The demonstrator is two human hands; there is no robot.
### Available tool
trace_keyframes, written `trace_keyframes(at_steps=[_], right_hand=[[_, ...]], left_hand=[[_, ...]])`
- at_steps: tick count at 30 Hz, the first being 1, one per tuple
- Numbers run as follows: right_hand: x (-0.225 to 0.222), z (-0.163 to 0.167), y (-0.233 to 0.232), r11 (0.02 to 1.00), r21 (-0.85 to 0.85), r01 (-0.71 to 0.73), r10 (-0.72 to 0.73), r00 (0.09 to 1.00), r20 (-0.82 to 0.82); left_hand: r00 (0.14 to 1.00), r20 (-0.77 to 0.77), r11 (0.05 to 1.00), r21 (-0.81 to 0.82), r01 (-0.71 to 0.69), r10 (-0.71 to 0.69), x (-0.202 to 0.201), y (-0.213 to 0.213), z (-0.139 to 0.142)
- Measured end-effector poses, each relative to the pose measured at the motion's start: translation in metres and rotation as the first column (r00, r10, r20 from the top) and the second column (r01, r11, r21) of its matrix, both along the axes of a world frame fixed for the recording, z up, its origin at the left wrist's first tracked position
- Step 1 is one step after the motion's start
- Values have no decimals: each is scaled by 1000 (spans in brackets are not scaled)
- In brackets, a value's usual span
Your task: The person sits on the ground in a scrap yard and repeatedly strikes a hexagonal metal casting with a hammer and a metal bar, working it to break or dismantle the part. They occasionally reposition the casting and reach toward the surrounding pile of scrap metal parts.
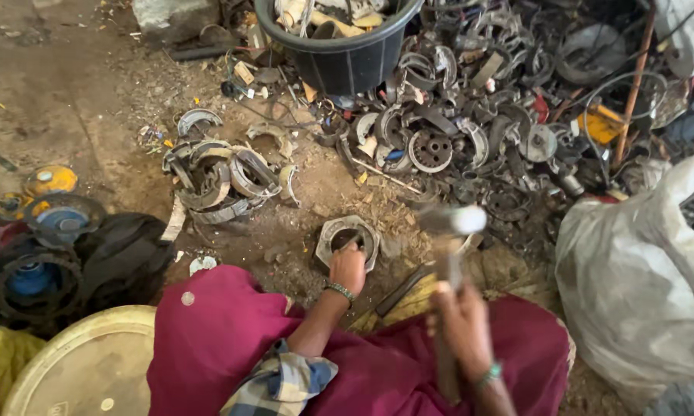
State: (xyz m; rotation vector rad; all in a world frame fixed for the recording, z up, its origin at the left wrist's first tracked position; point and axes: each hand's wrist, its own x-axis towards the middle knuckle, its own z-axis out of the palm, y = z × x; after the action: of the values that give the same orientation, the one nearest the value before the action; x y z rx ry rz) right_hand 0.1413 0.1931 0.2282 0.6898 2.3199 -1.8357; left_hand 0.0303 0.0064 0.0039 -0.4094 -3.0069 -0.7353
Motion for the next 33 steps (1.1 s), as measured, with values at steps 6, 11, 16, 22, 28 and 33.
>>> trace_keyframes(at_steps=[6, 11, 16, 22, 28, 33], right_hand=[[2, 82, 11, 996, -50, -72, 15, 699, -715], [-11, -3, 2, 953, 302, 18, 56, 971, -232], [-22, -99, -15, 829, 472, -299, 258, 954, 151], [-19, -29, -6, 975, 216, -49, 35, 997, 65], [-6, 76, 3, 1000, 22, 1, 14, 770, -638], [-6, 38, 7, 996, -79, 52, -88, 816, -572]], left_hand=[[998, 27, 996, 55, -64, 63, 1, 4, 11], [994, 93, 998, -11, -58, 59, 2, 6, 1], [992, 110, 996, -63, -61, 68, 1, 10, -5], [998, 52, 1000, 6, -29, 29, -3, 3, -3], [997, -57, 983, 175, -46, 57, 3, 4, 8], [998, -27, 987, 150, -51, 56, 4, 8, 1]])
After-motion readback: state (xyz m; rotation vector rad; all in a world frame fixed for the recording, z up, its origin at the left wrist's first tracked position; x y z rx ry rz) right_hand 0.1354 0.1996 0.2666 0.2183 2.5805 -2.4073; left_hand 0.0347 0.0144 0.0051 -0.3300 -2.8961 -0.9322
